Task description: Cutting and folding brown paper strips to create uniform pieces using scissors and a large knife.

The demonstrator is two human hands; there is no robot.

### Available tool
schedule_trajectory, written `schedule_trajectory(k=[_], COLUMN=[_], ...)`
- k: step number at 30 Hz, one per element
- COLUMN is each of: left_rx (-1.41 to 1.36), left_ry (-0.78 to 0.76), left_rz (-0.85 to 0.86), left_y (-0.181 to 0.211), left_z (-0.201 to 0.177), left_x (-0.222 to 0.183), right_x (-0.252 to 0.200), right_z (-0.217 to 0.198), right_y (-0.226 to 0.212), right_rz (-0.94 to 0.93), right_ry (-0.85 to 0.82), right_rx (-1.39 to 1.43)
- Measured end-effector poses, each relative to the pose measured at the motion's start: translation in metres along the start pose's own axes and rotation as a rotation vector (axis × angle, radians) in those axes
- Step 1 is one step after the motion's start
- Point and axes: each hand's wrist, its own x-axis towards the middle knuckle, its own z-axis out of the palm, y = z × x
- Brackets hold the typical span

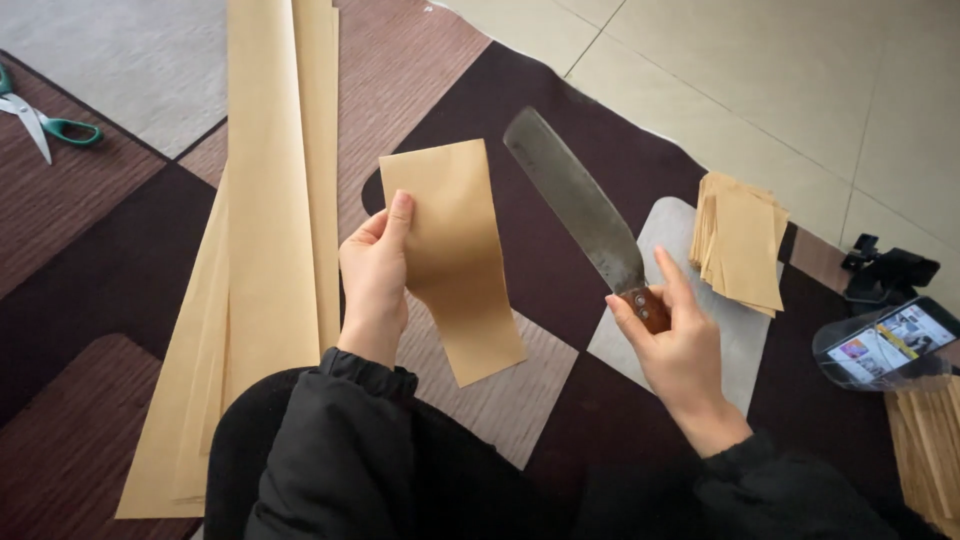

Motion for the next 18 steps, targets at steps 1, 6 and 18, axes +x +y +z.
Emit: schedule_trajectory(k=[1, 6, 18], left_rx=[0.004, 0.033, 0.008], left_ry=[0.000, 0.031, 0.066], left_rz=[-0.002, 0.016, 0.032], left_y=[-0.003, -0.007, -0.006], left_z=[-0.002, -0.003, -0.001], left_x=[0.001, 0.006, 0.007], right_x=[0.001, 0.008, 0.006], right_z=[-0.001, -0.009, -0.007], right_y=[-0.001, -0.002, 0.000], right_rz=[0.004, -0.225, -0.253], right_ry=[-0.001, 0.066, 0.093], right_rx=[0.002, 0.023, 0.047])
